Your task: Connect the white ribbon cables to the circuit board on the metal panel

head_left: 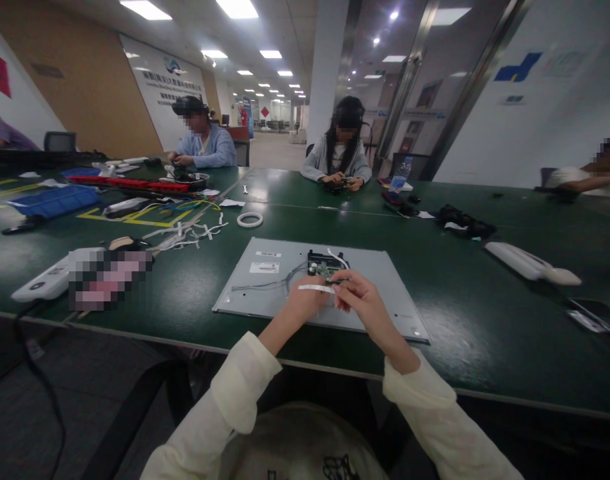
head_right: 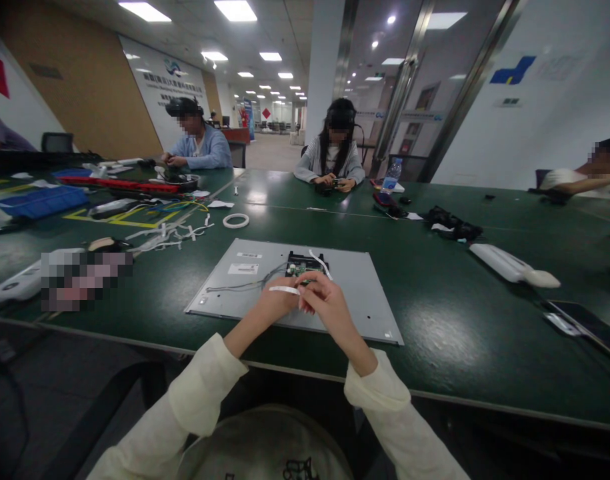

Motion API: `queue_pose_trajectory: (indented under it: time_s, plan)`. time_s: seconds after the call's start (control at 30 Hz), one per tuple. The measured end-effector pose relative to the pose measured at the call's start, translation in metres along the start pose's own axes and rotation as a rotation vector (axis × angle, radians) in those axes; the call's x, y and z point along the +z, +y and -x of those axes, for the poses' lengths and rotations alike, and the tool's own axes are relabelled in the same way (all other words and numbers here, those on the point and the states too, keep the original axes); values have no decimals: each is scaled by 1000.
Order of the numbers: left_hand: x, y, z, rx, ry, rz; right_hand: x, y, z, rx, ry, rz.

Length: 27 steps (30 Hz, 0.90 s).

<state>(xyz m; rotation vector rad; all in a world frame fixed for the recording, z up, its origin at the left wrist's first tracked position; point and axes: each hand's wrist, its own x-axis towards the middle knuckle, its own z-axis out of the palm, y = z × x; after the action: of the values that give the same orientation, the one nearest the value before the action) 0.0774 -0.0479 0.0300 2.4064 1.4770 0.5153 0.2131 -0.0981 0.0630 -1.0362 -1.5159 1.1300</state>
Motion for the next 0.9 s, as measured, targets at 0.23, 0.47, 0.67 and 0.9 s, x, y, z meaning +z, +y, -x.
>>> queue_pose_trajectory:
  time_s: [0.23, 0.47, 0.67, 0.9]
  plan:
    - [-47, -29, 9, -193, -135, 990, 3, -1, -12, -16, 100, -49]
    - [-68, -53, -6, -122, 64, 970, 24, 7, -41, -12, 10, 49]
    - [-56, -83, -33, 19, 140, 433, 34, 25, -57, 75, -67, 48]
    - [-34, -100, -33, 88, 151, -1, 48, 45, -55, 118, -119, 12]
